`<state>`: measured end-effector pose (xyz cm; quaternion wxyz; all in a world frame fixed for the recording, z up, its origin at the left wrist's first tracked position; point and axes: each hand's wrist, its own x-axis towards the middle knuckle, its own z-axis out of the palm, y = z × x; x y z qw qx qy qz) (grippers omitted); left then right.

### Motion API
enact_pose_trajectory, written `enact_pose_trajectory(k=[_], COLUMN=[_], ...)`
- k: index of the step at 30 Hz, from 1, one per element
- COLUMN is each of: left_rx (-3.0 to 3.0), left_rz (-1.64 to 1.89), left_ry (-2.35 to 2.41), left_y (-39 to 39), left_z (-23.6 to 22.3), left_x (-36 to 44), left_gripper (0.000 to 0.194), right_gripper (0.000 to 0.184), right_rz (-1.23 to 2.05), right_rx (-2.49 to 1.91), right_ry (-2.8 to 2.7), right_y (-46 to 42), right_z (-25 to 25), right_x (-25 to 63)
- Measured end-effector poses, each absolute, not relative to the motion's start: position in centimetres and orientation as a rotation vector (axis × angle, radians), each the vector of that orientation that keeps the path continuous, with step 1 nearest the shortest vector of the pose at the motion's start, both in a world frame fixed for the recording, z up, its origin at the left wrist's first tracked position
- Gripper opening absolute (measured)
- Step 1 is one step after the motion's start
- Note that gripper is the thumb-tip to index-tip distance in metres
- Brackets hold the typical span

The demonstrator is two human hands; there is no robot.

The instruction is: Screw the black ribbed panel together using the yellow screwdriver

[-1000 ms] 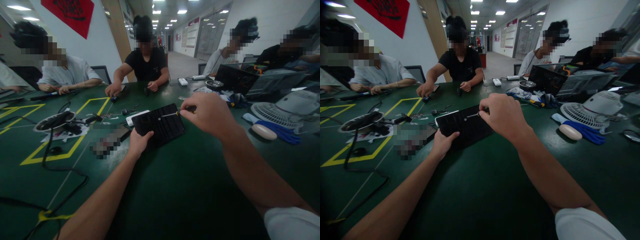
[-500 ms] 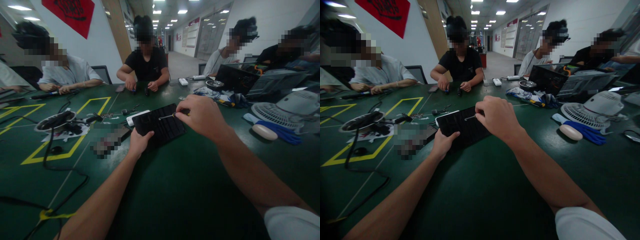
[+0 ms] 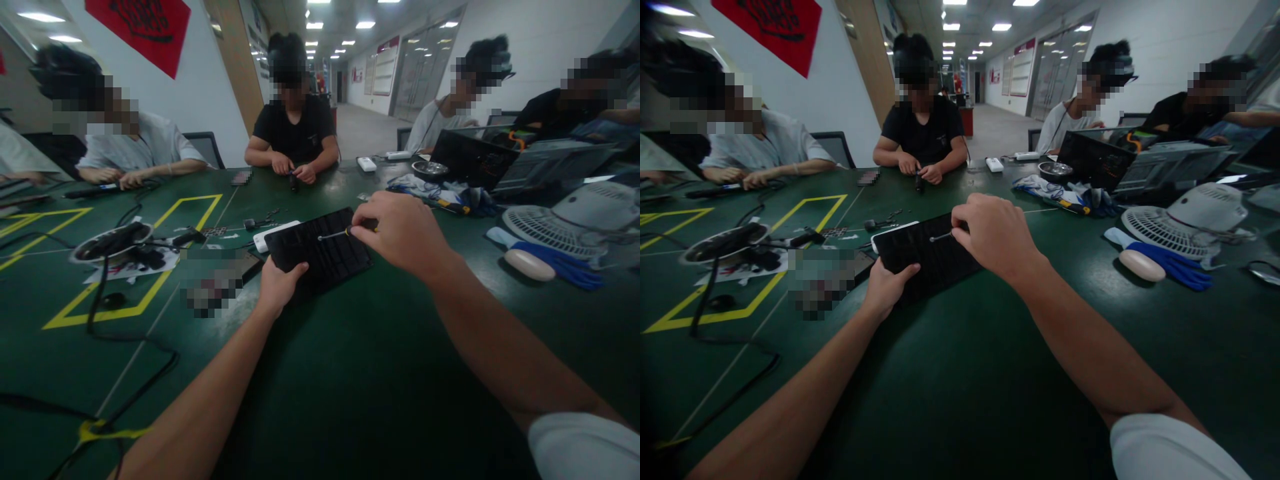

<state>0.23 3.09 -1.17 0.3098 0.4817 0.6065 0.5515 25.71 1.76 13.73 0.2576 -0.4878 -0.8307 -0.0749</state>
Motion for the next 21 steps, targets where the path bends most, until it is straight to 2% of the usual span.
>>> enact_pose_trajectory(k=[21], left_rx=[1.265], left_rz=[1.465], left_ry=[1.609], left_y=[3.04], left_z=[-1.11], left_x=[0.37], left_gripper=[0.052], right_gripper=[0.02], right_rz=[-0.167], right_rx=[-1.36], right_ry=[-2.276], right_y=[1.61], right_z=[13.75], right_x=[25.22])
